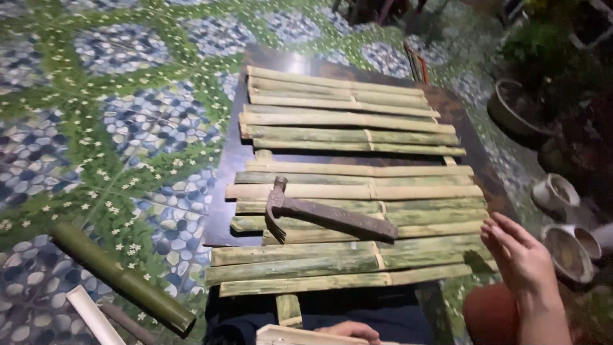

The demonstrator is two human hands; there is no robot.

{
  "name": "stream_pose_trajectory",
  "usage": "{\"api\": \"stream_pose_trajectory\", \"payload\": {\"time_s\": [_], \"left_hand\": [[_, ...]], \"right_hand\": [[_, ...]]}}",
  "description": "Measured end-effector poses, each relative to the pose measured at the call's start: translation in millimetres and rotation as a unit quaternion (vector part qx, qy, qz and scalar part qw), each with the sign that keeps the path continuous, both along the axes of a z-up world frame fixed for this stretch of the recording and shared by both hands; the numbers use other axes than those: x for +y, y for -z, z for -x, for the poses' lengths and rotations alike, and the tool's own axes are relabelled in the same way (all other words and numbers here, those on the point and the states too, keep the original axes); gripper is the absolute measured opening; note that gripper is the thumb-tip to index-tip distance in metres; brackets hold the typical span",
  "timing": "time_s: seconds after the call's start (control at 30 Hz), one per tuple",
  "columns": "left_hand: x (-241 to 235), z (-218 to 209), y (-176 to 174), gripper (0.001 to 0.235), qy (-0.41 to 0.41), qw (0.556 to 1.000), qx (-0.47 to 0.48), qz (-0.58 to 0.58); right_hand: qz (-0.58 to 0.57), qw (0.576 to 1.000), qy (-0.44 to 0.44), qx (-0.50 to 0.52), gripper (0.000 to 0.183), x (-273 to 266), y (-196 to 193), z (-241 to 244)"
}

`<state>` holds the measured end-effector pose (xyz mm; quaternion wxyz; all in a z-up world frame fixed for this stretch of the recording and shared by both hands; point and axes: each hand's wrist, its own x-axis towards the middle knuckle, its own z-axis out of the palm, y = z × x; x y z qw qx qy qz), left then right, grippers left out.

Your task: The person hammers nails into bamboo strips arranged on a metal frame to assemble a flat panel. They repeatedly position strips, drive nails with a hammer, and adjust the alignment of the bamboo pieces.

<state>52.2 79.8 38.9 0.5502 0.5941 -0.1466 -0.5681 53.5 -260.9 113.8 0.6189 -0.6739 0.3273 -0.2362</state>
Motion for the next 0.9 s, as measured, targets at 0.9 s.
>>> {"api": "stream_pose_trajectory", "payload": {"time_s": [0.9], "left_hand": [[4.3,13.5,-7.0,0.039,-0.148,0.988,0.011,0.044]], "right_hand": [[0.324,0.903,0.050,0.278,0.015,-128.6,40.8,-68.5]]}}
